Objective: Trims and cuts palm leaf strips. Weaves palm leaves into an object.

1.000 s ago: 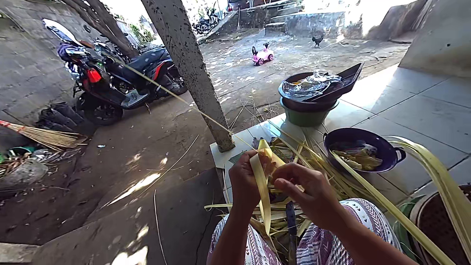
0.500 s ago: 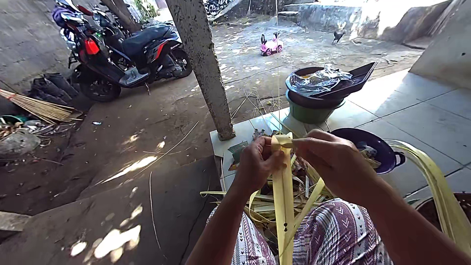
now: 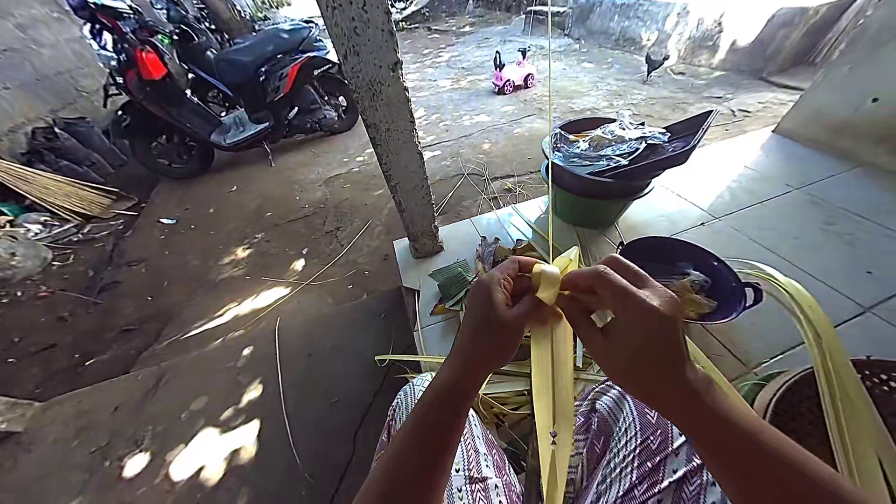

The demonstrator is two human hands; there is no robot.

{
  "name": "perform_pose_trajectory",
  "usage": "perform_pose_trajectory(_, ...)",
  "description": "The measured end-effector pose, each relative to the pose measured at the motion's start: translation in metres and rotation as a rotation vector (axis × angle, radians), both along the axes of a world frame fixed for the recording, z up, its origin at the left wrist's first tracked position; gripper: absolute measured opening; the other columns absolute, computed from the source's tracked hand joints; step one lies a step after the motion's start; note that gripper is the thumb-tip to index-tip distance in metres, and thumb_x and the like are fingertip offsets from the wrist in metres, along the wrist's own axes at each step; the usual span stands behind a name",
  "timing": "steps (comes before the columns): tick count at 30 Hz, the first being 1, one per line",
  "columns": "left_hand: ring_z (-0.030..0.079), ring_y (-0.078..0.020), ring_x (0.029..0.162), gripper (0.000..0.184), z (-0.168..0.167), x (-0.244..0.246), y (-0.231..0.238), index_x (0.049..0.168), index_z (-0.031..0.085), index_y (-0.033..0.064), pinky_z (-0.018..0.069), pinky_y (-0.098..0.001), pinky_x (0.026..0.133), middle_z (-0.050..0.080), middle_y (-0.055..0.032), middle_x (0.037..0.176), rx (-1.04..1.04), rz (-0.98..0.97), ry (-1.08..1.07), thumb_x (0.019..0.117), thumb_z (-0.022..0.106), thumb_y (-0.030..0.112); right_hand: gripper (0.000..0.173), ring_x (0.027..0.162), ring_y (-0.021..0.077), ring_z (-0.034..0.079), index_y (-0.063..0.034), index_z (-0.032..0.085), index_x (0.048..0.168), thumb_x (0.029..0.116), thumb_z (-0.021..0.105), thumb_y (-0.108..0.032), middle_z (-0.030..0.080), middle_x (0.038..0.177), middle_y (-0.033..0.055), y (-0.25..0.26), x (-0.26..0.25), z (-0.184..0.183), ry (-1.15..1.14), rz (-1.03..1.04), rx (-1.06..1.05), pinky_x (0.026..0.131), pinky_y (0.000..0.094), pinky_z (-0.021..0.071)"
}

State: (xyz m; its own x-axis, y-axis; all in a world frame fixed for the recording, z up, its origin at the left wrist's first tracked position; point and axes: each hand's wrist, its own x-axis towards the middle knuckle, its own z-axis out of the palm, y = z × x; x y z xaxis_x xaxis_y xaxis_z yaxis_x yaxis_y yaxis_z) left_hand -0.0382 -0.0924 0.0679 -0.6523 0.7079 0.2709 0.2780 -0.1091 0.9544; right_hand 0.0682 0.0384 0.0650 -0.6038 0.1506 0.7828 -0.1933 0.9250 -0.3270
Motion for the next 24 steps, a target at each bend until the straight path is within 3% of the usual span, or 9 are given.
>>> perform_pose_trajectory(5, 0.067, -0.0030, 0.071, 0.024, -0.008, -0.006, -0.005, 0.114, 0.061, 0.0014, 0.0577, -0.0201, 0.069, 0.071, 0.0003, 0.083, 0.072, -0.092, -0.083, 0.0950, 0.054, -0.011, 0.014, 0.064, 0.0025, 0.053, -0.0035, 0.070, 0.098, 0.0944, 0.064, -0.015, 0.057, 0.083, 0.0040, -0.003, 0.002, -0.004, -0.067, 0.010, -0.106, 0.057, 0.0137, 0.0470)
perform_pose_trajectory(10, 0.066, -0.0024, 0.077, 0.019, -0.020, -0.006, -0.002, 0.114, 0.062, 0.0056, 0.0571, -0.0209, 0.074, 0.069, 0.0029, 0.085, 0.088, -0.210, -0.215, 0.1006, 0.050, -0.002, 0.014, 0.060, 0.0035, 0.049, -0.0039, 0.068, 0.097, 0.0910, 0.065, -0.016, 0.057, 0.080, 0.0031, -0.006, 0.005, -0.010, -0.077, -0.064, -0.153, 0.053, 0.0159, 0.0432)
perform_pose_trajectory(14, 0.068, -0.0018, 0.080, 0.019, -0.035, -0.001, -0.005, 0.114, 0.065, 0.0091, 0.0588, -0.0223, 0.074, 0.071, 0.0057, 0.088, 0.056, -0.192, -0.104, 0.0979, 0.056, 0.005, 0.017, 0.065, 0.0136, 0.061, -0.0002, 0.067, 0.097, 0.0855, 0.073, -0.011, 0.065, 0.085, 0.0097, -0.013, 0.007, -0.017, -0.070, -0.100, -0.237, 0.057, 0.0283, 0.0539)
perform_pose_trajectory(17, 0.069, -0.0002, 0.086, 0.016, -0.054, 0.009, -0.001, 0.115, 0.067, 0.0194, 0.0595, -0.0209, 0.077, 0.073, 0.0124, 0.095, 0.063, -0.162, 0.082, 0.0995, 0.062, 0.020, 0.013, 0.071, 0.0175, 0.067, -0.0019, 0.070, 0.092, 0.0839, 0.076, -0.009, 0.067, 0.087, 0.0103, -0.018, 0.014, -0.031, -0.064, -0.159, -0.302, 0.060, 0.0326, 0.0578)
perform_pose_trajectory(21, 0.069, 0.0027, 0.092, 0.024, -0.064, 0.024, 0.005, 0.114, 0.063, 0.0184, 0.0588, -0.0199, 0.082, 0.073, 0.0186, 0.101, 0.062, -0.145, 0.027, 0.0979, 0.055, 0.002, 0.007, 0.070, 0.0218, 0.068, -0.0011, 0.075, 0.091, 0.0842, 0.073, -0.003, 0.067, 0.078, 0.0104, -0.019, 0.021, -0.050, 0.002, -0.193, -0.352, 0.058, 0.0364, 0.0557)
perform_pose_trajectory(24, 0.070, 0.0013, 0.091, 0.025, -0.076, 0.024, 0.009, 0.110, 0.069, 0.0220, 0.0586, -0.0195, 0.083, 0.076, 0.0145, 0.100, 0.115, -0.202, -0.073, 0.0962, 0.060, 0.003, 0.009, 0.071, 0.0235, 0.069, -0.0015, 0.077, 0.090, 0.0816, 0.072, -0.001, 0.068, 0.076, 0.0108, -0.020, 0.025, -0.060, 0.070, -0.244, -0.369, 0.059, 0.0365, 0.0549)
